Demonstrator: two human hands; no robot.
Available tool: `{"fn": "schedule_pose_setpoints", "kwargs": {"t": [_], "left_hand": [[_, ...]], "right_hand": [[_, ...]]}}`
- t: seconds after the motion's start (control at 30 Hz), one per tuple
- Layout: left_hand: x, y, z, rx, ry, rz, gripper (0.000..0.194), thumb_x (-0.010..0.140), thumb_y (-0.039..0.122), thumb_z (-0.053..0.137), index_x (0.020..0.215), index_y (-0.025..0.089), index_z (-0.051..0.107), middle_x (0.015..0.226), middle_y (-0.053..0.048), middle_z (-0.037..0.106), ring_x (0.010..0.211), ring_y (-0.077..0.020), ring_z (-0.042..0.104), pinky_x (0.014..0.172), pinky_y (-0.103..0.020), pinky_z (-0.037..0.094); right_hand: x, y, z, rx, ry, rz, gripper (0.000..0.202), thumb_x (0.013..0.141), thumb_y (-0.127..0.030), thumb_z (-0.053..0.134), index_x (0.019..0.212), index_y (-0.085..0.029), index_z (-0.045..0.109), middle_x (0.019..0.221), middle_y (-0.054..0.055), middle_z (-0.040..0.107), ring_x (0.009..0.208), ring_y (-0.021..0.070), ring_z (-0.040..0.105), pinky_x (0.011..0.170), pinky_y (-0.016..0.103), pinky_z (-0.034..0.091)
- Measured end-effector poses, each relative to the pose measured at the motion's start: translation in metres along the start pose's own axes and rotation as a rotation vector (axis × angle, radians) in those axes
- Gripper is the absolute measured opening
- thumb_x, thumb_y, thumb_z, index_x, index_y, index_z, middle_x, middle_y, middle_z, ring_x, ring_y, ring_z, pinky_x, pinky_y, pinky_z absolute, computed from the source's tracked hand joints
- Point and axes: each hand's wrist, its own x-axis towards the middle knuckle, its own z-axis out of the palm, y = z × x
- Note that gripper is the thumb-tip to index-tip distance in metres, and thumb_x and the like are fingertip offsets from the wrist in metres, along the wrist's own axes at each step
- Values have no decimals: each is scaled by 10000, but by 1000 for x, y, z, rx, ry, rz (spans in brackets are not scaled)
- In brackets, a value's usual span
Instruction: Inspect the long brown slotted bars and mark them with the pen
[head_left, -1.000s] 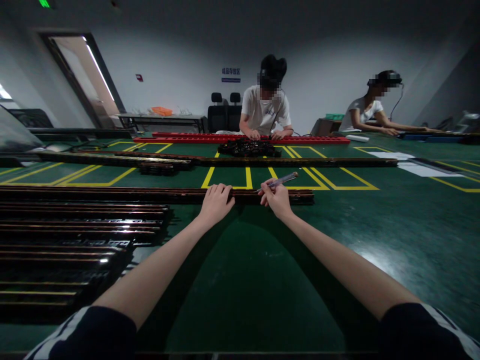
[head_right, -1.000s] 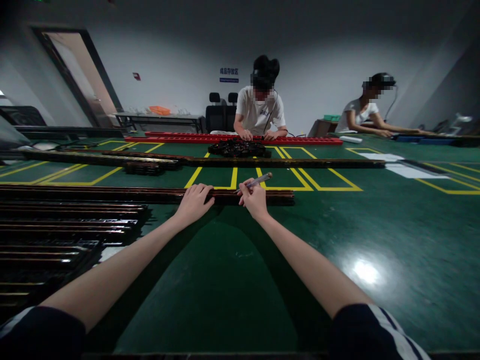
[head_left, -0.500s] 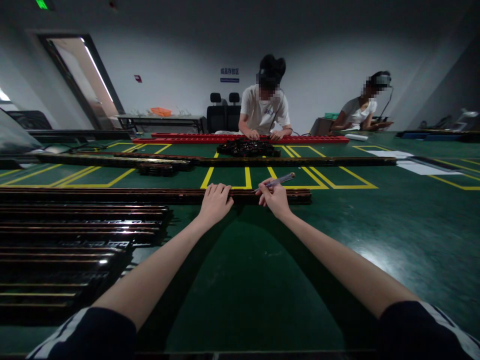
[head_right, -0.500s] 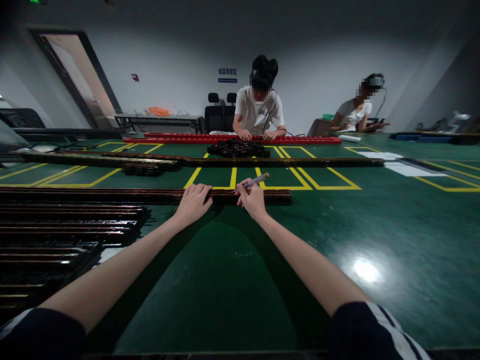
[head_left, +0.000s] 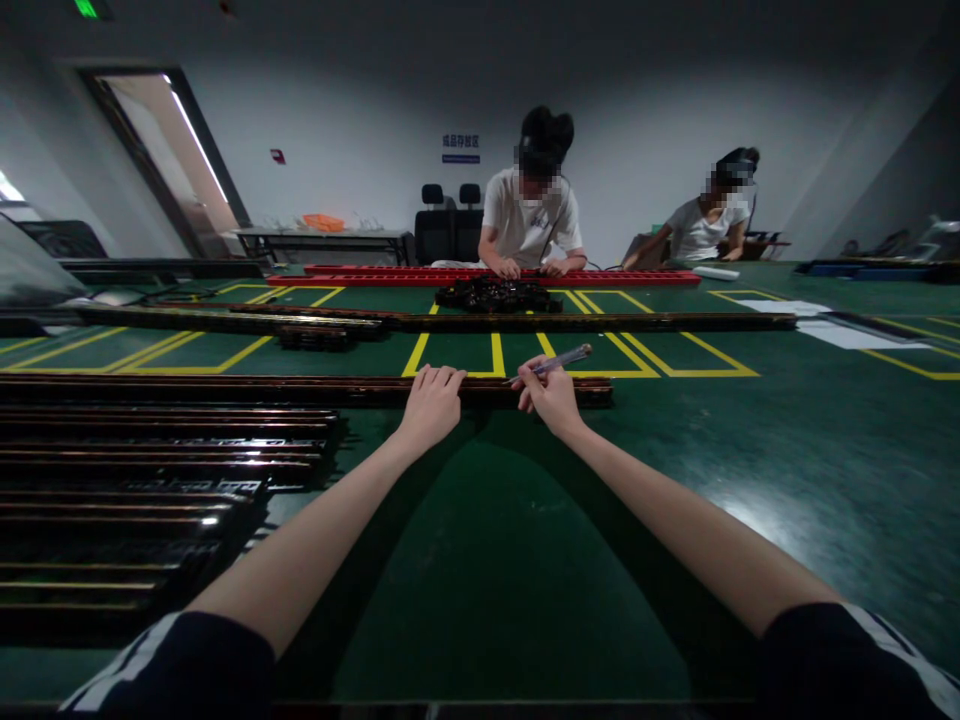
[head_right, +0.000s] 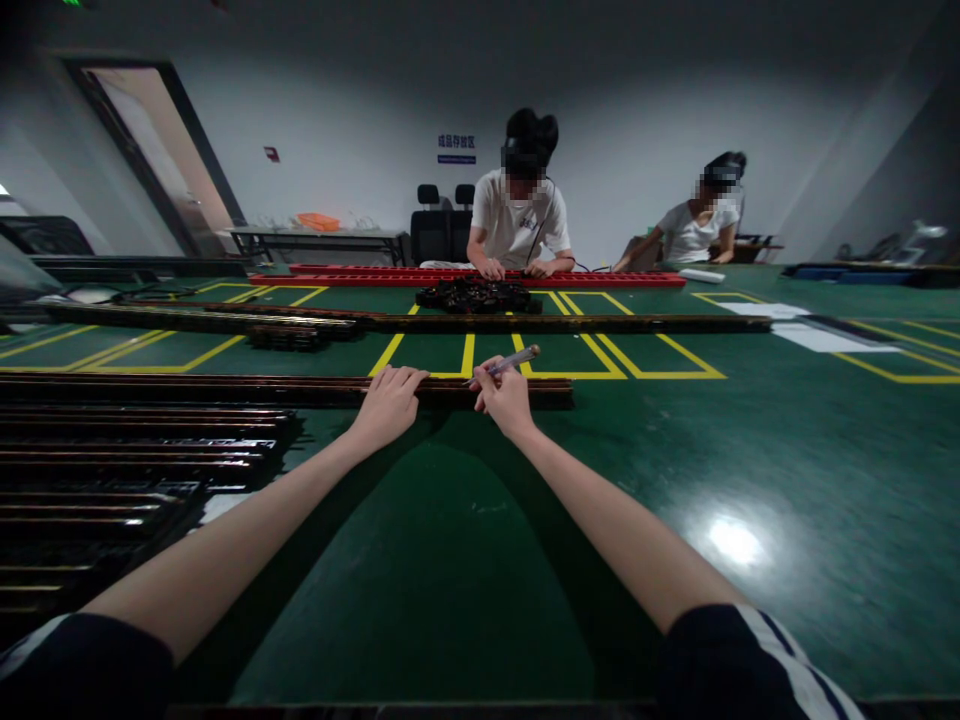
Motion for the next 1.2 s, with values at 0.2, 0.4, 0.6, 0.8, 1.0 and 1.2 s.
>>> {"fn": "schedule_pose_setpoints", "kwargs": {"t": [0.2,0.4,0.6,0.8,1.0,1.2], "left_hand": [[1,1,-2,-17,-16,-5,477,847,63,338,1276,117,539,1254,-128,606,1207,-252,522,1119,-479,304],[0,0,-1,-9,10,13,487,832,42,346,1266,133,548,1233,-124,621,1194,-256,533,1118,-488,295],[1,-1,1,-45,-6,7,530,807,-1,327,1276,128,540,1238,-116,613,1204,-239,521,1131,-455,283],[2,-4,3,-80,3,0,536,803,-5,320,1272,128,543,1223,-115,615,1192,-240,522,1115,-454,310],[2,-3,0,-114,-19,-20,456,848,98,357,1261,127,546,1204,-117,617,1162,-245,527,1076,-443,354],[2,0,-3,-119,-27,-21,409,881,252,420,1247,122,548,1178,-129,614,1120,-264,534,1026,-448,386]], "right_hand": [[0,2,-3,-12,7,-5,442,789,-622,556,792,-182,516,662,7,618,423,86,577,341,180,453],[-1,0,-2,-40,36,1,429,808,-616,537,780,-189,508,643,0,602,415,89,571,341,190,450],[0,2,-2,-60,-16,-6,415,809,-596,556,774,-185,510,651,12,621,414,94,576,335,189,443],[0,3,-3,-21,36,7,429,801,-606,560,770,-182,505,628,5,607,405,94,572,328,190,444],[-2,-1,-3,-24,101,13,436,813,-620,530,769,-186,504,611,4,592,402,99,572,323,200,448],[-3,0,-4,-39,103,-4,453,808,-640,516,777,-189,499,615,1,591,413,99,581,330,198,456]]}}
